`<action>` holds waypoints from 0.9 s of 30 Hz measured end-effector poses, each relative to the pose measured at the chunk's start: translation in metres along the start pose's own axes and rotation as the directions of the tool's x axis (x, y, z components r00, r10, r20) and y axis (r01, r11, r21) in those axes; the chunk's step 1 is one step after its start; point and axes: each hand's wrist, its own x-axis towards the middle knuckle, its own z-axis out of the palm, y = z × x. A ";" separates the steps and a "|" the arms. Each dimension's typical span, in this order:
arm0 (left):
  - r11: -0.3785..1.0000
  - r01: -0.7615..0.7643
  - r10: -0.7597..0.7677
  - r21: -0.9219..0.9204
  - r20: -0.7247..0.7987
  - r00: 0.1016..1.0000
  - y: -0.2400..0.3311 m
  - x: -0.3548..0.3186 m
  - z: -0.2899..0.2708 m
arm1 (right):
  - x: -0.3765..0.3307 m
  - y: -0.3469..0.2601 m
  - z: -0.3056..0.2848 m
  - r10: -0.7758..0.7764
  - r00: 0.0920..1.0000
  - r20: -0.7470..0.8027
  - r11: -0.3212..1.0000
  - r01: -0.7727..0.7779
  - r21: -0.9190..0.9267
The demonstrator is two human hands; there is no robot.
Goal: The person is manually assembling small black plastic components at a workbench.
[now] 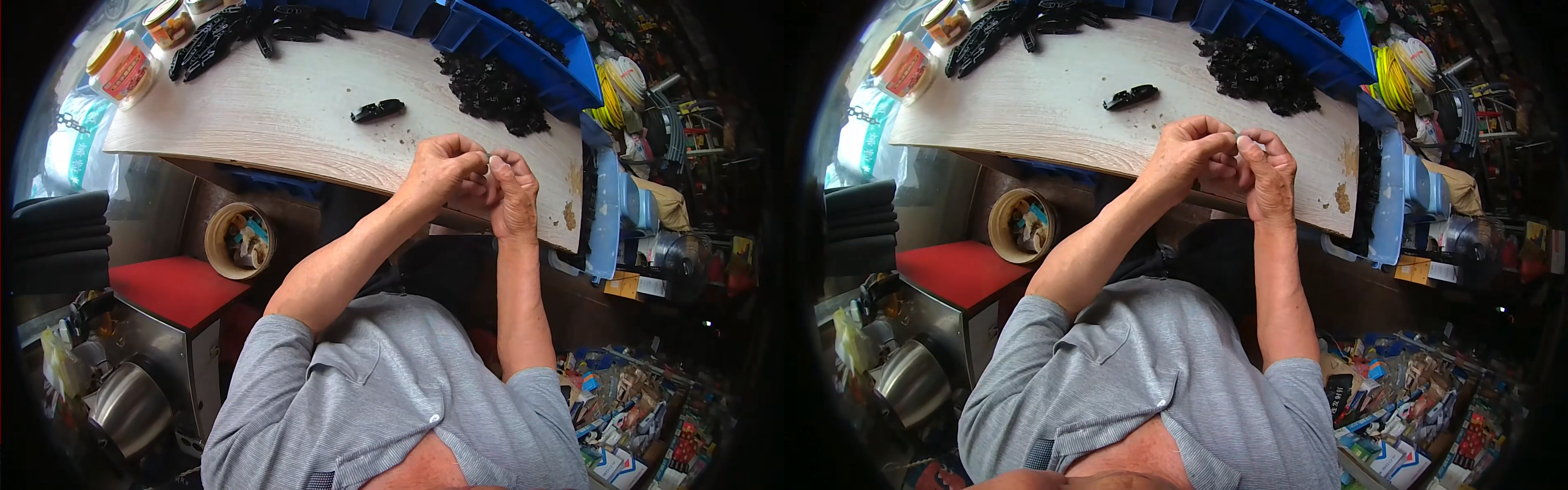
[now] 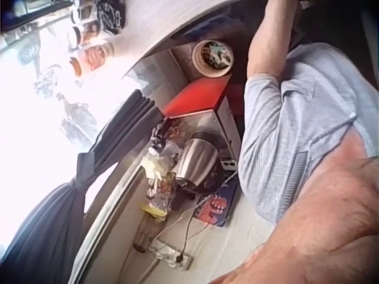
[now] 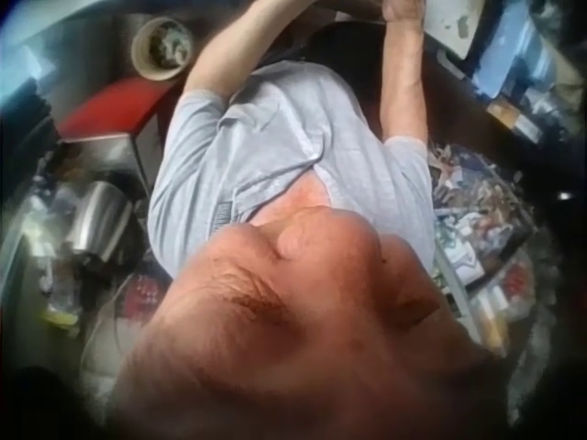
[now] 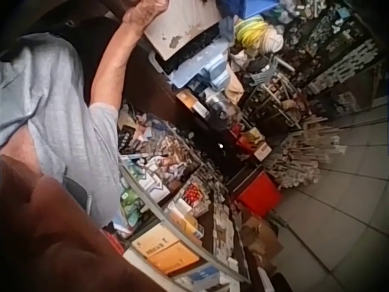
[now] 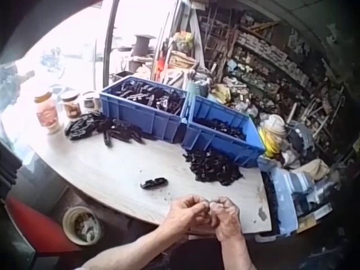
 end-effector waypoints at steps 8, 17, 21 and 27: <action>-0.163 -0.089 0.840 0.983 0.185 0.509 0.051 -0.007 -0.063 | 0.002 0.008 -0.008 0.012 0.993 0.114 1.000 -0.015 0.028; 0.157 -0.359 0.609 0.920 0.196 0.768 0.045 -0.016 -0.071 | 0.004 0.012 0.007 0.010 0.995 0.099 0.975 -0.032 0.221; 0.605 -0.433 0.498 0.668 0.106 0.861 0.013 -0.013 -0.050 | 0.003 0.014 0.016 0.006 0.990 0.141 0.956 -0.047 0.288; 0.895 -0.228 0.200 0.383 0.112 0.973 0.011 -0.016 -0.023 | 0.002 0.014 0.017 -0.001 0.998 0.058 0.951 -0.017 0.309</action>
